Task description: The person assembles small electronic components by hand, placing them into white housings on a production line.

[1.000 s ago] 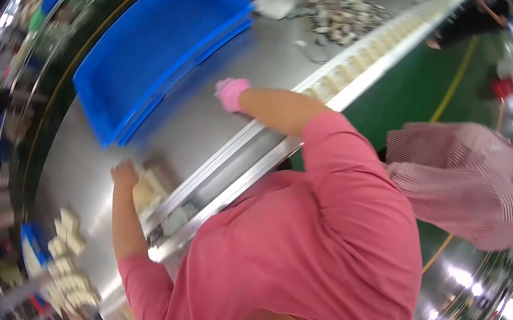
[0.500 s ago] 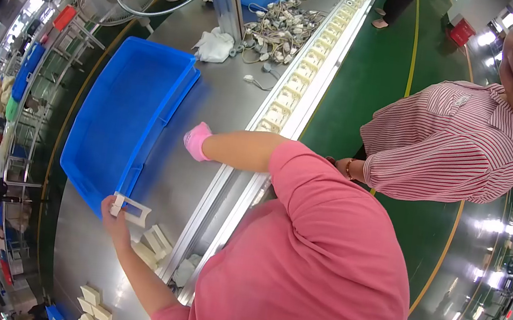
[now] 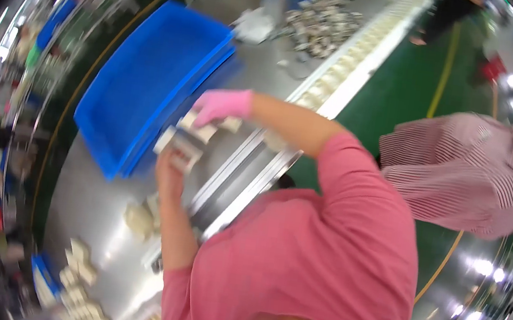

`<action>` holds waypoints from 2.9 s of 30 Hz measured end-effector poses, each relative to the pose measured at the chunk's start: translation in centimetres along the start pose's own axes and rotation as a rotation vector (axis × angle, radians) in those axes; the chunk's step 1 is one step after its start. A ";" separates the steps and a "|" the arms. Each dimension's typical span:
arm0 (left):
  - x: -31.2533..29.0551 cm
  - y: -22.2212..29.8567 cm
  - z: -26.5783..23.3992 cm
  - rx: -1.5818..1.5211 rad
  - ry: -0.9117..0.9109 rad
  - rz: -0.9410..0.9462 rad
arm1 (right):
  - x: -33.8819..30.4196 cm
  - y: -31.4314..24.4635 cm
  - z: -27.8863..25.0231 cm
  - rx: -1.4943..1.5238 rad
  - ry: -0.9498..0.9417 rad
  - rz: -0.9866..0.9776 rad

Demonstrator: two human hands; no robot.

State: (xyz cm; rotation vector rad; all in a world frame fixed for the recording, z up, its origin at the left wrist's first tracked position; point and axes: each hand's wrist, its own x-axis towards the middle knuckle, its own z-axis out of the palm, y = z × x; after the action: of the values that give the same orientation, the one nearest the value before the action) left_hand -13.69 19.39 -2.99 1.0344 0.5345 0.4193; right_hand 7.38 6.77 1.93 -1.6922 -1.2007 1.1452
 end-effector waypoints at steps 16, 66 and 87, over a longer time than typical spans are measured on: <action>-2.6 -1.3 4.1 0.169 0.053 0.210 | -3.3 -2.1 11.1 -0.232 0.579 -0.340; 1.1 -1.9 -10.9 1.602 -0.255 -0.024 | 3.3 2.5 2.3 -0.980 0.046 0.255; 0.4 3.5 -4.2 0.377 0.184 -0.020 | -0.6 -3.7 0.6 -0.391 0.174 -0.055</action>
State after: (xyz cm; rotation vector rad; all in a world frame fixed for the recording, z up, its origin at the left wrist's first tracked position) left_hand -16.17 24.06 -1.70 1.3580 0.8084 0.4072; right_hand 5.68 7.29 5.24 -1.9858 -1.4148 0.7434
